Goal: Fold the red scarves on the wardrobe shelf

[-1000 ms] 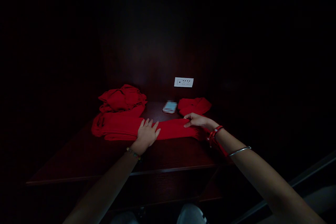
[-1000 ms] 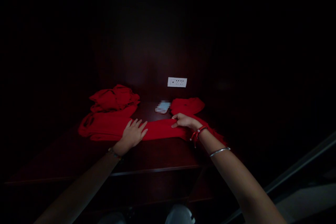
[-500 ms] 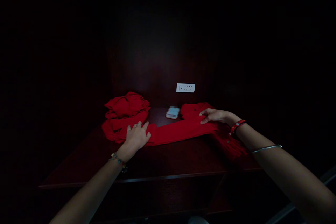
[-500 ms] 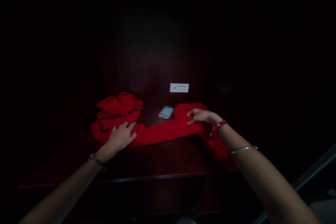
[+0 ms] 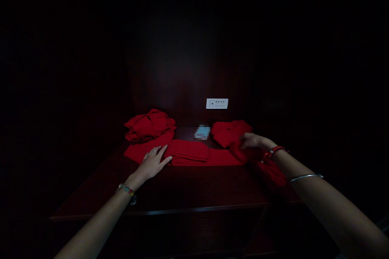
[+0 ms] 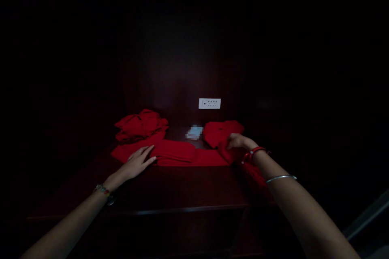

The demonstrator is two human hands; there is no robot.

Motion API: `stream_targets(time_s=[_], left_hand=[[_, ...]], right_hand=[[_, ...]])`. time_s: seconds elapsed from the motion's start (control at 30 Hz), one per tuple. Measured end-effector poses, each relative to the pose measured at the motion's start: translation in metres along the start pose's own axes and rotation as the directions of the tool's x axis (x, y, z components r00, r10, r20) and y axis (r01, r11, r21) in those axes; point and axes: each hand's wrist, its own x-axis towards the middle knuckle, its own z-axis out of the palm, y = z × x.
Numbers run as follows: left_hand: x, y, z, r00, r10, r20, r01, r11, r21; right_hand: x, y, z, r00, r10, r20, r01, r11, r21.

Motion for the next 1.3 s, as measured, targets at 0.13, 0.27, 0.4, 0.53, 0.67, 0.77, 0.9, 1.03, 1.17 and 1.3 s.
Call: stream_targets(time_s=[0.13,0.27,0.4,0.53,0.67,0.77,0.9,1.03,1.17,1.3], left_hand=[[-0.005,0.023,-0.01,0.986,0.119,-0.117,-0.135,0.981,-0.137],[-0.007,0.061,-0.019,0.965,0.186,-0.186,-0.246,0.888,-0.388],[-0.009,0.076,-0.006,0.994,0.087,-0.068,-0.11,0.742,-0.661],[-0.012,0.081,0.008,0.998,-0.07,-0.01,0.049,0.789,-0.613],[-0.015,0.096,0.007,0.995,-0.093,0.021,0.093,0.898,-0.429],[-0.017,0.095,-0.007,0.997,-0.072,0.025,0.076,0.947,-0.311],[-0.024,0.048,-0.034,1.0,-0.015,0.015,0.017,0.983,-0.183],[-0.034,-0.021,-0.055,0.998,0.006,0.055,-0.01,0.998,0.067],[-0.041,-0.067,-0.058,0.998,-0.04,0.058,0.021,0.955,0.295],[-0.035,-0.088,-0.055,0.998,0.011,0.067,-0.037,0.913,0.405]], right_hand=[[-0.011,-0.048,-0.007,0.994,-0.093,0.049,0.072,0.941,0.332],[-0.019,-0.117,0.02,0.978,-0.16,0.136,0.041,0.781,0.624],[-0.018,-0.155,0.065,0.94,-0.214,0.267,-0.054,0.677,0.734],[-0.014,-0.153,0.075,0.926,-0.221,0.307,-0.083,0.672,0.736],[-0.007,-0.131,0.056,0.978,-0.207,-0.021,0.191,0.854,0.485],[0.002,-0.113,0.05,0.928,-0.343,-0.143,0.367,0.906,0.209],[0.02,-0.104,0.07,0.89,-0.456,-0.023,0.452,0.872,0.189],[0.029,-0.128,0.09,0.839,-0.539,-0.077,0.545,0.827,0.14],[0.02,-0.173,0.097,0.624,-0.781,-0.025,0.768,0.619,-0.167],[0.009,-0.212,0.107,0.497,-0.848,0.184,0.838,0.415,-0.354]])
